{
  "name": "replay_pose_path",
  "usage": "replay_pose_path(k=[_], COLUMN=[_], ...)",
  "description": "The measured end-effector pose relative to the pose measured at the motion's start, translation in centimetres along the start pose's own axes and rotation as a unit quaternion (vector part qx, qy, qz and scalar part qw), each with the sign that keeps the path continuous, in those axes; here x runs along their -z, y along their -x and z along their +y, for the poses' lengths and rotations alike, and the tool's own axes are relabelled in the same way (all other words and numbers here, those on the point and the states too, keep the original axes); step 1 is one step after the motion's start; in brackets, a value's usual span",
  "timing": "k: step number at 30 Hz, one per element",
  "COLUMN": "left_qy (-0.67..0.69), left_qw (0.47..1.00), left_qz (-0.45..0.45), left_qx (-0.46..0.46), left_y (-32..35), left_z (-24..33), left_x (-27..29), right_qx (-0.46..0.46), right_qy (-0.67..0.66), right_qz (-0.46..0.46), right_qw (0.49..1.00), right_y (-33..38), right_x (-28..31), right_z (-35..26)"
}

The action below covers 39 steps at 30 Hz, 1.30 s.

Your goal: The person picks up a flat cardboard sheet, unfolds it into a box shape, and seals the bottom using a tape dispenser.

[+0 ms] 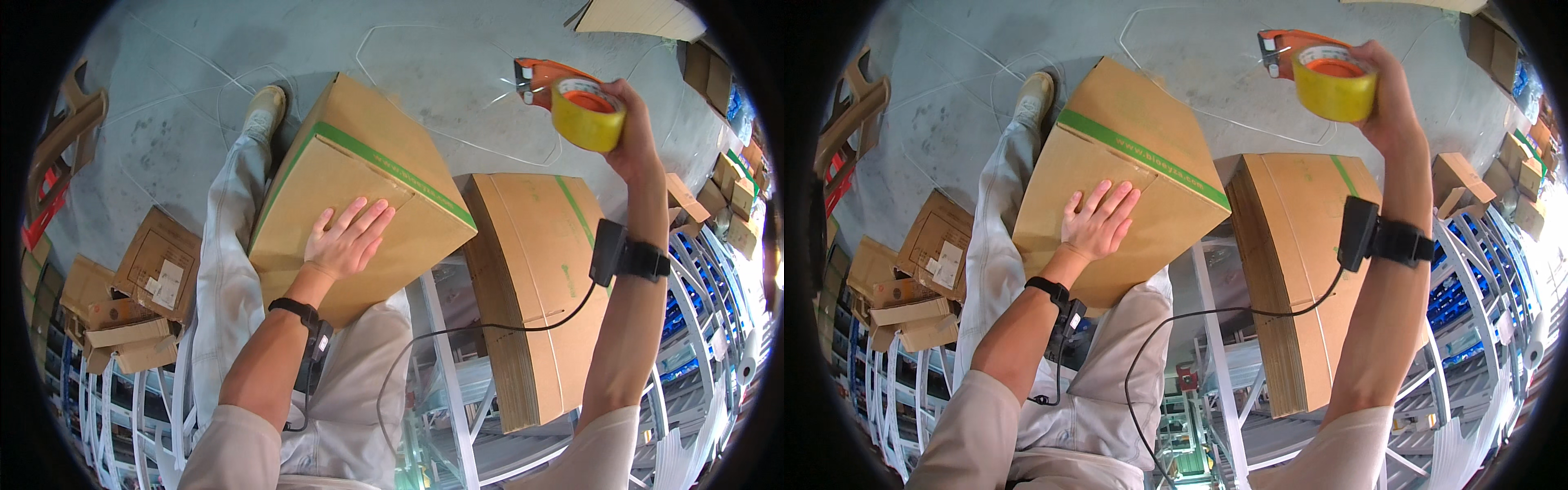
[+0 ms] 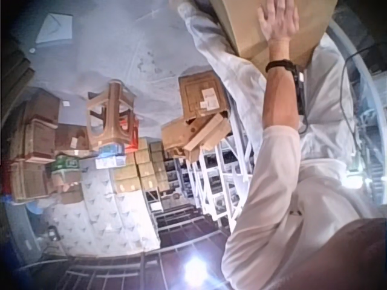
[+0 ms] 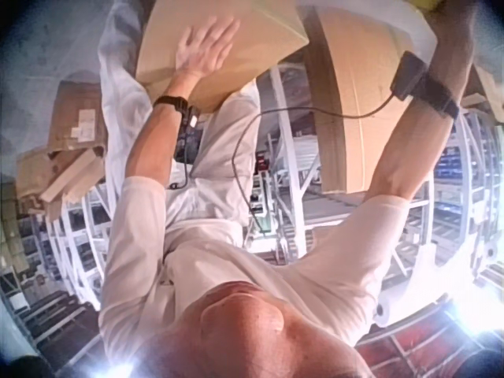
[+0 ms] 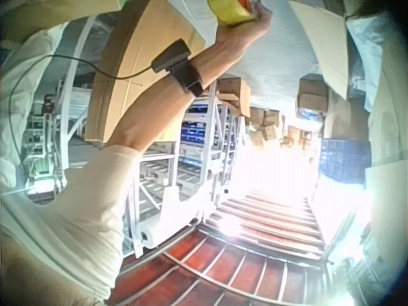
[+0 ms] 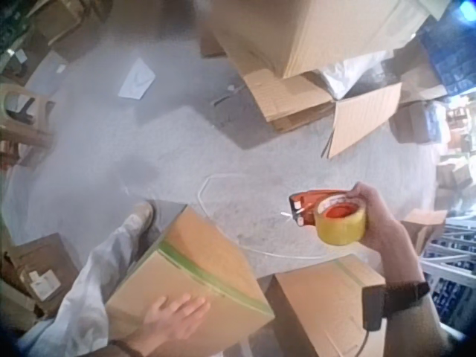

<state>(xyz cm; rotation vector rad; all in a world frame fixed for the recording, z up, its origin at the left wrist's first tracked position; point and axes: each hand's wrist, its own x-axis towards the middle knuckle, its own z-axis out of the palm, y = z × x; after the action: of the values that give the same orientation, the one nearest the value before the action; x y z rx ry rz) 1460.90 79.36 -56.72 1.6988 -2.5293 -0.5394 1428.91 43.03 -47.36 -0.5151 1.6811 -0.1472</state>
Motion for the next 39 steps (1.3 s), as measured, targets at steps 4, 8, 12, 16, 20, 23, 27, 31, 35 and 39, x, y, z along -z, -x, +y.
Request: replay_pose_path(k=[4,8,12,16,20,23,27,31,35,39], left_qy=[0.000,-0.003,0.000,0.006,0.012,0.017,0.013,0.012,0.012,0.009], left_qw=[1.000,1.000,1.000,1.000,1.000,1.000,1.000,1.000,1.000,1.000], left_qz=[0.007,0.001,0.006,0.004,-0.001,0.001,-0.008,-0.013,0.000,-0.009], left_qx=[0.006,0.003,0.007,0.009,0.008,0.007,0.012,0.021,0.005,0.001], left_y=[0.3,-0.3,-0.4,-0.3,-0.2,-0.2,-0.1,-0.2,-0.2,0.0], left_z=[-0.2,0.0,0.2,0.3,0.2,0.1,0.2,0.3,0.2,-0.1], left_x=[-0.1,0.3,0.2,0.2,0.3,0.4,0.4,0.4,0.2,0.3], right_qx=[0.005,-0.047,-0.092,-0.128,-0.162,-0.173,-0.174,-0.174,-0.176,-0.185], right_qy=[0.087,0.116,0.134,0.183,0.167,0.156,0.160,0.152,0.149,0.155], right_qz=[0.004,-0.043,-0.044,-0.067,-0.096,-0.111,-0.116,-0.104,-0.111,-0.134], right_qw=[0.996,0.991,0.986,0.972,0.968,0.966,0.965,0.967,0.967,0.961], right_y=[-2.7,-4.7,-5.6,-5.9,-5.0,-4.9,-4.7,-4.9,-4.8,-2.7], right_x=[-3.2,-6.6,-10.0,-12.4,-13.9,-14.0,-13.8,-13.1,-13.0,-13.9], right_z=[1.2,3.4,6.3,8.8,9.2,9.2,9.0,9.2,9.2,8.1])
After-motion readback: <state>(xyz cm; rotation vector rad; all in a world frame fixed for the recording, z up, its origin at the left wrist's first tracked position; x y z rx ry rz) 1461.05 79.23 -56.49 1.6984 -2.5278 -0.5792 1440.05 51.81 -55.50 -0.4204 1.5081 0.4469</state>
